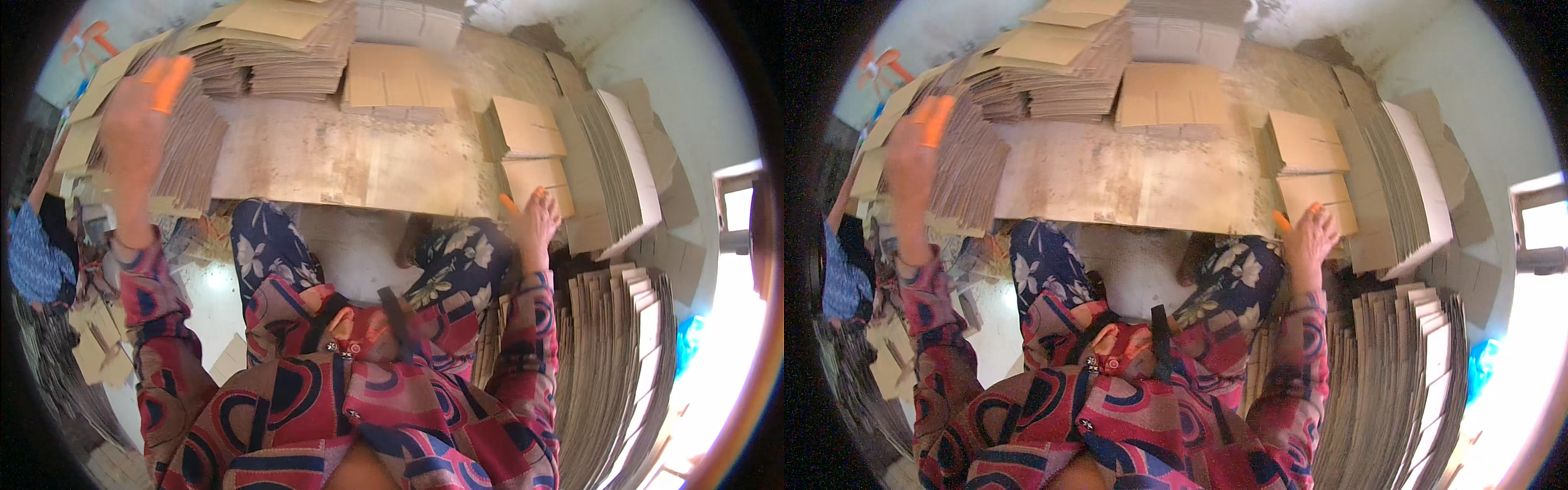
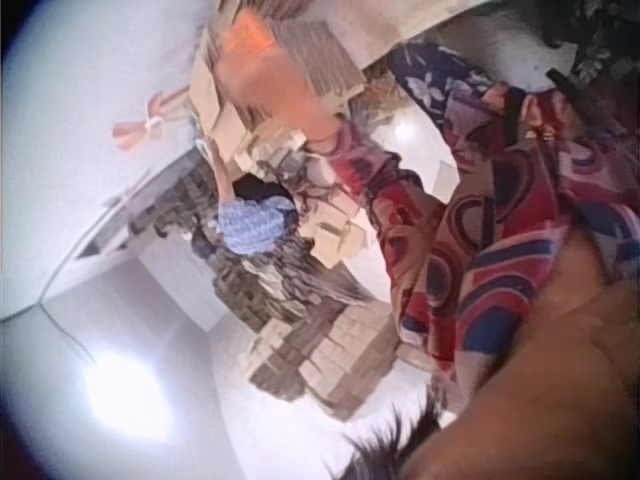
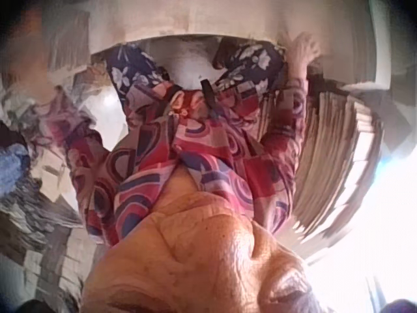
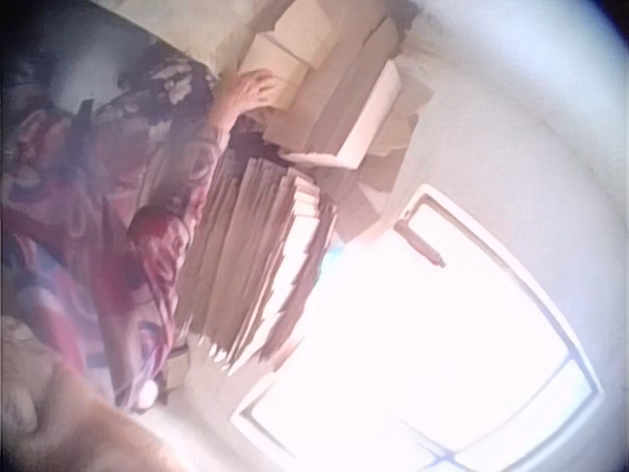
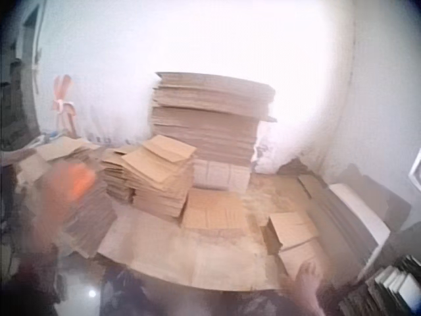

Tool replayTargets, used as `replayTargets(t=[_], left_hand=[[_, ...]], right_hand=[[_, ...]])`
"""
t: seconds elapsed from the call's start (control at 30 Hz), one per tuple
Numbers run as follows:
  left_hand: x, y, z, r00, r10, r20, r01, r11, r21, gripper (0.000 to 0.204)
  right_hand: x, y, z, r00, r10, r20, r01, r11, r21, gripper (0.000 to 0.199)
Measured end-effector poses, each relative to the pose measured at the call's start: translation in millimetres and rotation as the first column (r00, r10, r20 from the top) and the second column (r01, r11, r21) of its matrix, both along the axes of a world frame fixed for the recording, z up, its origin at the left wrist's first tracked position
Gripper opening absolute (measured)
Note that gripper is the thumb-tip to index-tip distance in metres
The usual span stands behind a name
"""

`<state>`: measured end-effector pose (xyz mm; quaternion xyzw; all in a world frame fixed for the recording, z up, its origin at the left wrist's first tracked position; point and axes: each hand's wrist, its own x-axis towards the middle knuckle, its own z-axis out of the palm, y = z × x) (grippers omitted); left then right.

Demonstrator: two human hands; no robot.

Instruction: The person sits on the floor and repeatedly folds rectangular cardboard pieces in half using both hands. They place each folded piece onto a growing stack on the table to their right.

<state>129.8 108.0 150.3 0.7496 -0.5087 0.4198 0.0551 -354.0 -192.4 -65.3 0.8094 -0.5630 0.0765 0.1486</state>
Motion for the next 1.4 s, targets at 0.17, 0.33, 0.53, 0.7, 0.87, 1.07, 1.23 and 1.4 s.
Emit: replayTargets(t=[0.17, 0.33, 0.53, 0.7, 0.87, 1.07, 1.23, 1.4], left_hand=[[-84.1, -133.4, -106.4, 0.827, -0.402, -0.392, 0.474, 0.874, 0.104, 0.028], [-95.0, -235.1, -184.3, 0.72, -0.31, -0.62, 0.498, 0.854, 0.151, 0.052], [-105.3, -289.4, -233.5, 0.855, -0.168, -0.491, 0.315, 0.92, 0.232, 0.036], [-105.5, -303.9, -243.5, 0.906, -0.104, -0.411, 0.313, 0.817, 0.484, 0.035], [-104.9, -299.8, -240.4, 0.947, -0.17, -0.273, 0.296, 0.794, 0.532, 0.029], [-102.2, -304.4, -223.6, 0.849, -0.284, -0.446, 0.49, 0.739, 0.462, 0.017], [-96.7, -295.9, -223.2, 0.797, -0.242, -0.554, 0.459, 0.839, 0.294, 0.011], [-87.1, -294.1, -201.0, 0.524, -0.269, -0.808, 0.507, 0.861, 0.042, 0.012]], right_hand=[[5.0, -28.0, -10.4, 1.0, 0.003, 0.015, -0.008, 0.951, 0.309, 0.06], [-5.4, -36.9, -11.9, 0.961, 0.274, 0.023, -0.263, 0.89, 0.371, 0.03], [-4.1, -29.4, -4.4, 0.974, 0.218, 0.061, -0.225, 0.917, 0.33, 0.05], [-6.4, -17.6, -42.3, 0.963, 0.146, -0.226, -0.12, 0.985, 0.128, 0.072], [-8.3, -22.4, -34.7, 0.955, 0.261, -0.14, -0.225, 0.946, 0.232, 0.065], [-22.7, -31.3, -28.4, 0.927, 0.362, 0.101, -0.375, 0.913, 0.163, 0.042], [-17.7, -34.7, 8.5, 0.906, 0.299, 0.298, -0.379, 0.888, 0.26, 0.033], [-31.4, -43.2, 8.2, 0.889, 0.288, 0.356, -0.404, 0.86, 0.313, 0.03]])
